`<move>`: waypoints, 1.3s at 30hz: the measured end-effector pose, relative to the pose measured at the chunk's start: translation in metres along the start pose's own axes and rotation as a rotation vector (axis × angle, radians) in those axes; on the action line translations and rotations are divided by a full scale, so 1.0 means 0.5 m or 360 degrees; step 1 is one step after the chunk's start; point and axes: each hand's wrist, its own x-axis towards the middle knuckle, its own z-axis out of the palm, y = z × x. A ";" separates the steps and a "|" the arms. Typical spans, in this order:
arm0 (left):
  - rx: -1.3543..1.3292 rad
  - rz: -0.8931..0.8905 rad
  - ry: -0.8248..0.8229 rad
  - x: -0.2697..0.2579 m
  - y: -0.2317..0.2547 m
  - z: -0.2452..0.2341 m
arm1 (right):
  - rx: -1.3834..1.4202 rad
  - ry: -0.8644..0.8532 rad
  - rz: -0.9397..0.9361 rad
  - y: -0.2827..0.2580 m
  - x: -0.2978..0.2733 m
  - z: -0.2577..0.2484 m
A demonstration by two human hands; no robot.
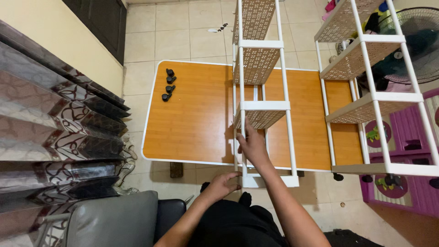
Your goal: The person disassembles two white rolling storage carts on a wooden table. They remove the caster wheels from the bottom frame of each cart and place them on the table, then detach the white plastic corner connectors from the frame legs.
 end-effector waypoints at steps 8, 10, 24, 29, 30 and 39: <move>-0.0057 0.0515 0.0019 0.019 0.012 -0.022 | 0.0223 0.0223 -0.0007 0.019 0.018 0.000; 0.0037 0.0611 0.0026 0.014 0.034 -0.029 | 0.0379 0.0227 0.0052 0.013 0.014 -0.019; 0.0765 0.0667 0.0068 -0.044 0.115 -0.056 | 0.1345 0.0155 0.0204 0.064 -0.024 -0.166; 0.0688 0.0601 0.0100 -0.046 0.074 -0.014 | 0.1351 0.0192 0.0255 0.129 -0.026 -0.194; 0.0702 0.0607 0.0107 -0.040 0.069 -0.002 | 0.1310 0.0190 0.0246 0.142 -0.024 -0.203; 0.0902 0.0828 0.0185 0.005 0.036 0.102 | 0.0872 0.0253 0.0256 0.282 -0.029 -0.268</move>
